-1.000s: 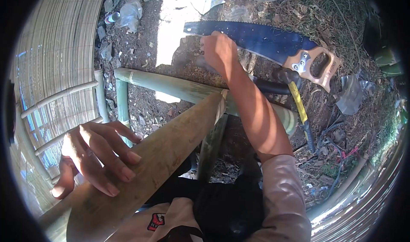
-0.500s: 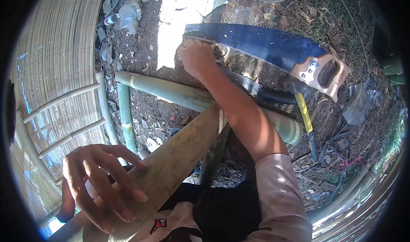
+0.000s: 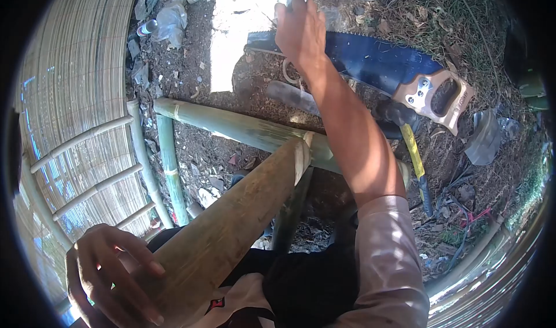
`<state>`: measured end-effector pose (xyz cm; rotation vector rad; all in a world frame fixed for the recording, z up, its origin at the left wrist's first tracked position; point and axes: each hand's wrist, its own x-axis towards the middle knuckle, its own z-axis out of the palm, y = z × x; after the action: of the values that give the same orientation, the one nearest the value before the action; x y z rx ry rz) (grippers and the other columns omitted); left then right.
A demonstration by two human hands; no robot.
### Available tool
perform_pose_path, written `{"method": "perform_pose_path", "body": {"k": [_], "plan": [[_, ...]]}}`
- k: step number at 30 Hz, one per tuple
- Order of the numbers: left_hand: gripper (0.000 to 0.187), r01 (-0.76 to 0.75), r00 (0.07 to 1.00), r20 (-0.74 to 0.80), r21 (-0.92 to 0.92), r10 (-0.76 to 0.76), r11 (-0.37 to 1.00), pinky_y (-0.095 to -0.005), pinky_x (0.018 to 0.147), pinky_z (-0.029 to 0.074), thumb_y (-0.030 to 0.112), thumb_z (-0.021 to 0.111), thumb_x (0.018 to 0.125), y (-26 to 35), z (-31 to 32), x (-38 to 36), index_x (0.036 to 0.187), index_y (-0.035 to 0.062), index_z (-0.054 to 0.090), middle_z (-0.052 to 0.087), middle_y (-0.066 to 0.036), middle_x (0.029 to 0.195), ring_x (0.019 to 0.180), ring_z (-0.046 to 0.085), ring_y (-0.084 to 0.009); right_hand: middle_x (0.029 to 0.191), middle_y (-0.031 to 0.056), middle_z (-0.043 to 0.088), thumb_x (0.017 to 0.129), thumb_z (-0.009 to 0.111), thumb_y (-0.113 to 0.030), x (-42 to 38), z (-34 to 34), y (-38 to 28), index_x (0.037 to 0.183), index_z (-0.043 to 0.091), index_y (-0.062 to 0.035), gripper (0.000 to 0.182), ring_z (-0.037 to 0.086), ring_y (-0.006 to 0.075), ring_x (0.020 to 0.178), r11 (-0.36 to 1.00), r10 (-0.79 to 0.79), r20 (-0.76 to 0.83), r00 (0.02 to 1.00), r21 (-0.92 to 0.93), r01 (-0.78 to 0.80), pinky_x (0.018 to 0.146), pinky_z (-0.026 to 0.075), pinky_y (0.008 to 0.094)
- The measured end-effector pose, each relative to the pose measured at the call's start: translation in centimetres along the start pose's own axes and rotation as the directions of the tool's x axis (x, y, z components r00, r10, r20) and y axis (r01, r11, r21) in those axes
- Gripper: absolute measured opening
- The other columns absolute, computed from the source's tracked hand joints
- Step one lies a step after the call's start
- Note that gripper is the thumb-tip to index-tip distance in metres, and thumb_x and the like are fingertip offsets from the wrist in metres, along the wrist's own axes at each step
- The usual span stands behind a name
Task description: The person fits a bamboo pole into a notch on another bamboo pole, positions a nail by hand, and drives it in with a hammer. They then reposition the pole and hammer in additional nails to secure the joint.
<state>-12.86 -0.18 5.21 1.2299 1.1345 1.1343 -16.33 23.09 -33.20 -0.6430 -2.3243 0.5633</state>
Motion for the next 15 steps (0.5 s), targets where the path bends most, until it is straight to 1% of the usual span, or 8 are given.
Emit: {"method": "perform_pose_path", "body": {"k": [2,4,6,8,10,12,13,15], "plan": [[0.023,-0.009,1.0,0.01,-0.001,0.009,1.0,-0.0599,0.106,0.052,0.036,0.081,0.094,-0.2,-0.4,0.3,0.113,0.0273,0.073,0.079,0.007,0.107,0.099,0.077,-0.0185,0.097,0.0142,0.067,0.088,0.079,-0.021,-0.8,-1.0,-0.5,0.117,0.077,-0.0099,0.031,0.065,0.0367,0.095,0.989,0.077,-0.084,0.993,0.13,-0.066,0.083,0.054,0.0489],[0.022,-0.015,1.0,0.022,-0.009,0.015,1.0,-0.0591,0.105,0.052,0.036,0.081,0.094,-0.6,0.2,0.1,0.113,0.0278,0.073,0.079,0.007,0.106,0.097,0.077,-0.0183,0.096,0.0145,0.066,0.089,0.08,-0.022,-2.1,-2.8,-0.8,0.117,0.076,-0.0086,0.032,0.064,0.0369,0.092,0.984,0.102,-0.095,0.99,0.153,-0.087,0.081,0.053,0.0485],[0.021,-0.09,0.984,-0.146,0.073,0.1,0.993,-0.0586,0.104,0.053,0.035,0.081,0.095,-1.0,1.8,-0.5,0.113,0.0282,0.073,0.079,0.007,0.104,0.097,0.076,-0.0179,0.095,0.0148,0.066,0.09,0.08,-0.023,-4.1,-4.5,-1.2,0.118,0.076,-0.0073,0.032,0.064,0.0371,0.089,0.978,0.128,-0.107,0.986,0.176,-0.108,0.08,0.053,0.048],[0.02,-0.042,0.997,-0.061,0.072,0.046,0.997,-0.0596,0.104,0.052,0.035,0.08,0.095,-0.1,1.0,-0.5,0.113,0.0277,0.073,0.079,0.007,0.104,0.098,0.076,-0.0183,0.094,0.0145,0.066,0.09,0.082,-0.022,-5.9,-6.2,-1.5,0.12,0.075,-0.0057,0.035,0.063,0.0363,0.084,0.956,0.129,-0.142,0.981,0.281,-0.085,0.077,0.052,0.0462],[0.02,-0.002,1.0,0.025,0.082,0.0,0.997,-0.0607,0.104,0.052,0.035,0.079,0.096,0.1,1.2,-0.7,0.113,0.0272,0.073,0.079,0.006,0.105,0.099,0.076,-0.0187,0.093,0.0145,0.065,0.089,0.083,-0.018,-7.5,-8.6,-1.8,0.122,0.074,-0.0059,0.036,0.063,0.0357,0.085,0.948,0.139,-0.118,0.983,0.302,-0.098,0.077,0.052,0.0445],[0.019,-0.061,0.988,-0.132,0.132,0.078,0.989,-0.0651,0.104,0.051,0.035,0.078,0.097,-0.2,2.4,-1.3,0.114,0.0264,0.073,0.079,0.005,0.104,0.101,0.076,-0.0215,0.099,0.0115,0.066,0.091,0.078,-0.026,-9.5,-10.8,-1.9,0.122,0.074,-0.0081,0.036,0.064,0.0338,0.093,0.927,0.185,-0.074,0.98,0.345,-0.148,0.082,0.05,0.0466],[0.019,-0.068,0.988,-0.131,0.135,0.086,0.988,-0.0651,0.104,0.051,0.035,0.078,0.097,0.1,2.5,-1.5,0.114,0.0264,0.073,0.079,0.005,0.104,0.101,0.076,-0.0215,0.098,0.0127,0.067,0.09,0.08,-0.021,-10.4,-12.3,-2.3,0.12,0.075,-0.0064,0.034,0.063,0.0346,0.089,0.917,0.209,-0.043,0.977,0.357,-0.18,0.08,0.05,0.0457],[0.006,0.032,0.994,-0.109,0.115,-0.019,0.993,-0.0593,0.106,0.049,0.026,0.072,0.101,1.3,1.9,-1.9,0.107,0.0252,0.073,0.078,0.004,0.1,0.101,0.073,-0.0174,0.095,0.0132,0.066,0.089,0.081,-0.019,-12.2,-14.7,-2.6,0.12,0.075,-0.0056,0.034,0.063,0.035,0.087,0.907,0.237,-0.016,0.971,0.362,-0.215,0.078,0.05,0.0454]]}}
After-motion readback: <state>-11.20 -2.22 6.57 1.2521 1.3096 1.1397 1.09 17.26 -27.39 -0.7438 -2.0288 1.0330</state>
